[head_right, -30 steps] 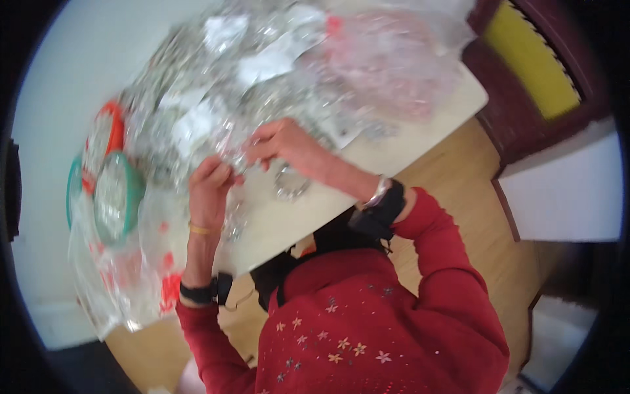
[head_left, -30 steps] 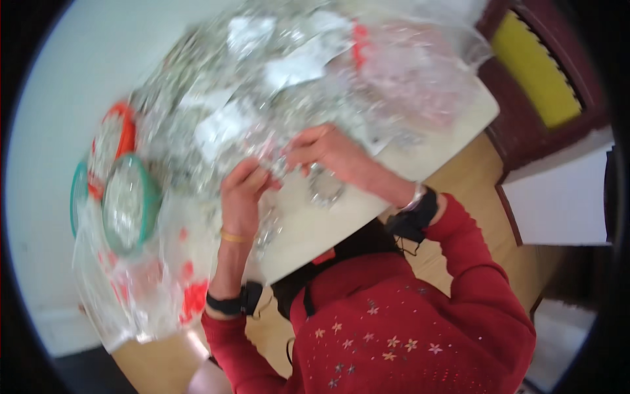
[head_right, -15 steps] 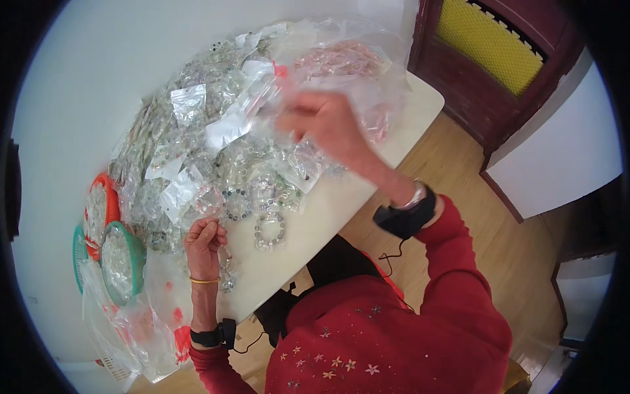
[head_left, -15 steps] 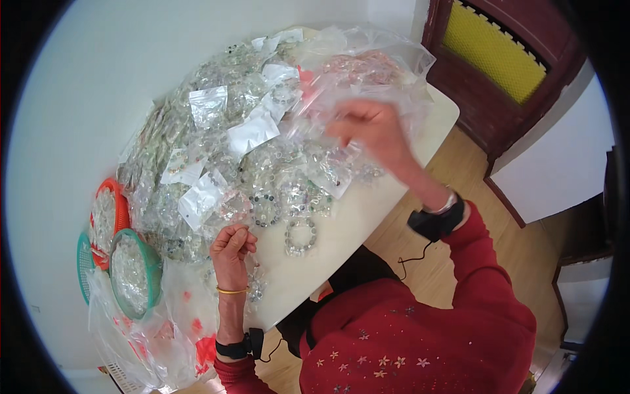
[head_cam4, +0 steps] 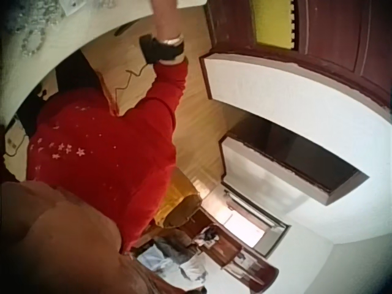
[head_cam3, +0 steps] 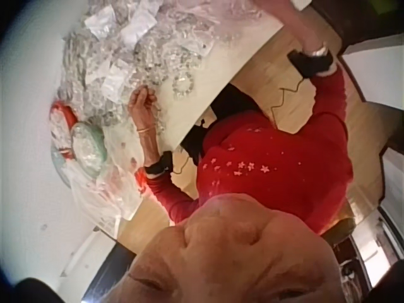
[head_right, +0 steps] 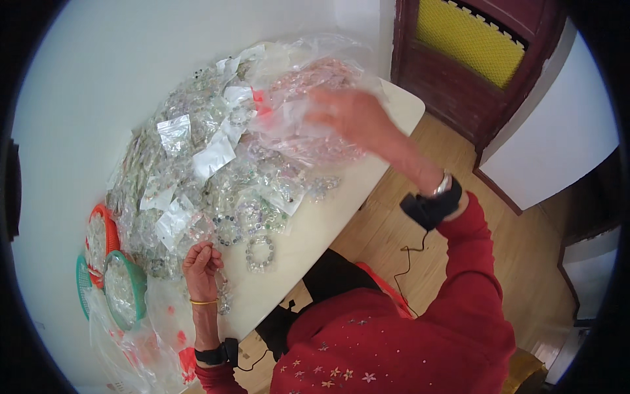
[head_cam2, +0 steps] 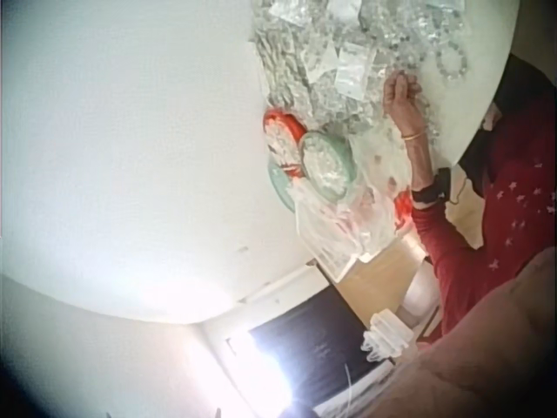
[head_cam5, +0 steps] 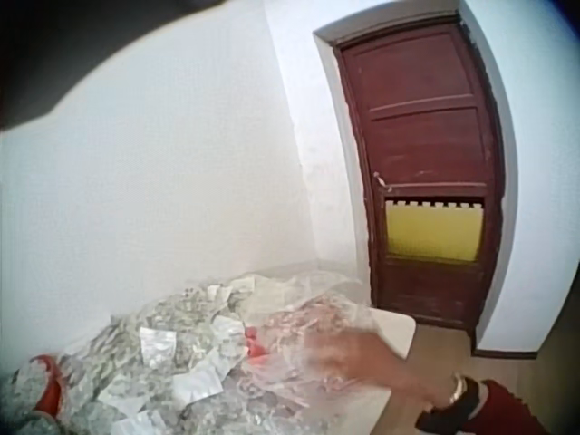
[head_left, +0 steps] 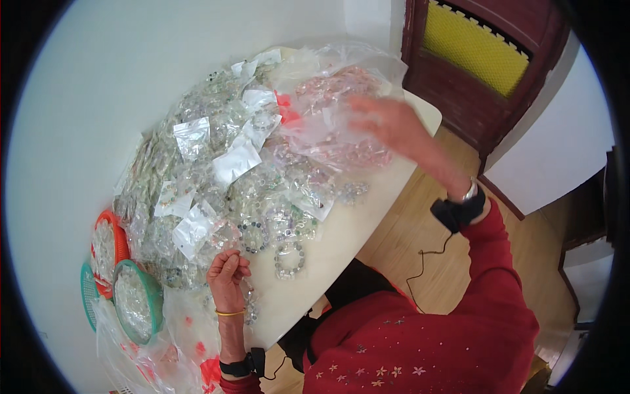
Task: Sorting various jewelry items and placing them into small clear plastic bags.
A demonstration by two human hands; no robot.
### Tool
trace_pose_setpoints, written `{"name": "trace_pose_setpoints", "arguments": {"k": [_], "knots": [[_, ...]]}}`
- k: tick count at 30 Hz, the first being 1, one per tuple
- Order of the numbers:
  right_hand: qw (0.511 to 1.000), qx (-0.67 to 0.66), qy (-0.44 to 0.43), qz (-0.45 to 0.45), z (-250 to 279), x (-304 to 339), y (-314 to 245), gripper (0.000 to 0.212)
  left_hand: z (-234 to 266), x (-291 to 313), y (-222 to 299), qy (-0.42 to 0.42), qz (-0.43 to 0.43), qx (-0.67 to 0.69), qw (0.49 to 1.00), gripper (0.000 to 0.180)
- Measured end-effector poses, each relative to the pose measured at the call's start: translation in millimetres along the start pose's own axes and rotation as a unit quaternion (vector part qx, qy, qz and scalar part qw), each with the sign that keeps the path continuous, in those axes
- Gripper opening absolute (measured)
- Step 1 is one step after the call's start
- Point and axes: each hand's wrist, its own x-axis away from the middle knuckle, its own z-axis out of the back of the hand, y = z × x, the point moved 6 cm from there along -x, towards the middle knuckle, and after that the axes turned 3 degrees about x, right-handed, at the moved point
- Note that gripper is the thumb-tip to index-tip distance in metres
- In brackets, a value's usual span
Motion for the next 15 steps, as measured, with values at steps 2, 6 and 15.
{"name": "trace_pose_setpoints", "arguments": {"k": [2, 6, 15], "knots": [[0.998, -0.033, -0.054, 0.022, -21, 24, -18, 0.035, -1, 0, 0, -0.002, -0.006, -0.016, 1.0, 0.011], [0.991, -0.055, 0.008, 0.12, -35, 46, -42, 0.034, -2, 2, -1, 0.003, -0.006, -0.035, 0.999, 0.011], [0.951, 0.046, 0.223, 0.207, 39, 39, -50, 0.023, -3, 2, 1, 0.001, 0.0, -0.032, 0.999, 0.011]]}}
